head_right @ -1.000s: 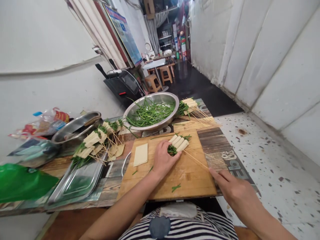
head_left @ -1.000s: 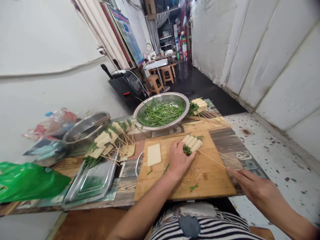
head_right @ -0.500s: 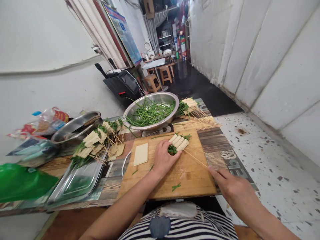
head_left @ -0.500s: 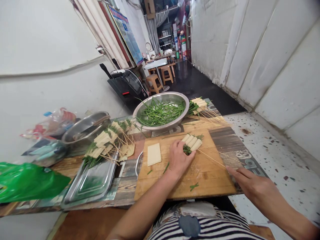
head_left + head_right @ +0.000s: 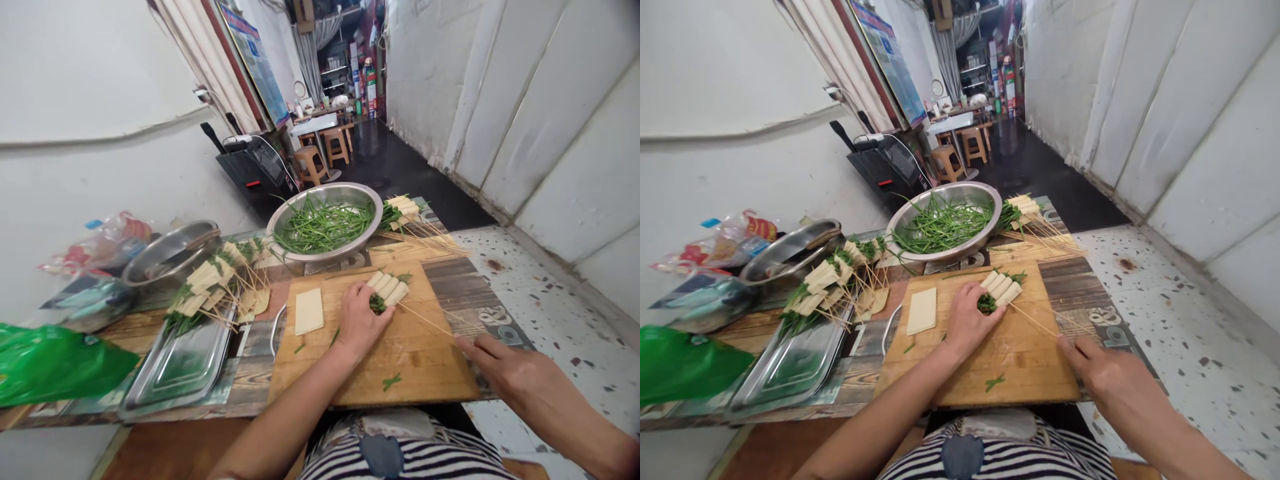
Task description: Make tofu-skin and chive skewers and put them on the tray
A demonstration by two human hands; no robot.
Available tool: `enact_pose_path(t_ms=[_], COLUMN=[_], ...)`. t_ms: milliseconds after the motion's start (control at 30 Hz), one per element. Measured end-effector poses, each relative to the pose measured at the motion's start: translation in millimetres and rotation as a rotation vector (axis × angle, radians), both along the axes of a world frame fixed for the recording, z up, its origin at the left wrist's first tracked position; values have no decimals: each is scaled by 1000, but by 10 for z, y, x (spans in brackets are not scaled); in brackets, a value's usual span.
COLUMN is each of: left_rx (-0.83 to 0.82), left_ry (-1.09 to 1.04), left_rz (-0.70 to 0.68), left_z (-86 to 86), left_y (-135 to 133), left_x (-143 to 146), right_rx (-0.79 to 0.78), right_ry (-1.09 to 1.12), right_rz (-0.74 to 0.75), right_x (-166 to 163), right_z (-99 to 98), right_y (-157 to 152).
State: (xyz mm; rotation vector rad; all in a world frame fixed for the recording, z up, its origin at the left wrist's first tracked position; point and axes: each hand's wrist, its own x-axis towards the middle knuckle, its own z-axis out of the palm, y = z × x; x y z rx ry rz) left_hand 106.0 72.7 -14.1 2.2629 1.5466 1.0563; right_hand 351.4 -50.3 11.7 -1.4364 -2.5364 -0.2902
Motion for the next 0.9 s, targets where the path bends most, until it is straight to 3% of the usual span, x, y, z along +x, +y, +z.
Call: enact_pose_path(t_ms=[333, 533, 900], left_rx=[-15, 19, 28], left_ry=[-29, -49, -65], left_rz=[-20, -24, -24], left_z=[17, -32, -28], left_y=[19, 26, 35], left_x=[-7, -10, -15], right_rx=[-39, -6, 68], right_ry=[100, 109, 157], right_rz=[-32, -3, 7], right_x=[23, -17, -87], right_z=[-169, -147, -363], right_y=[75, 151, 188])
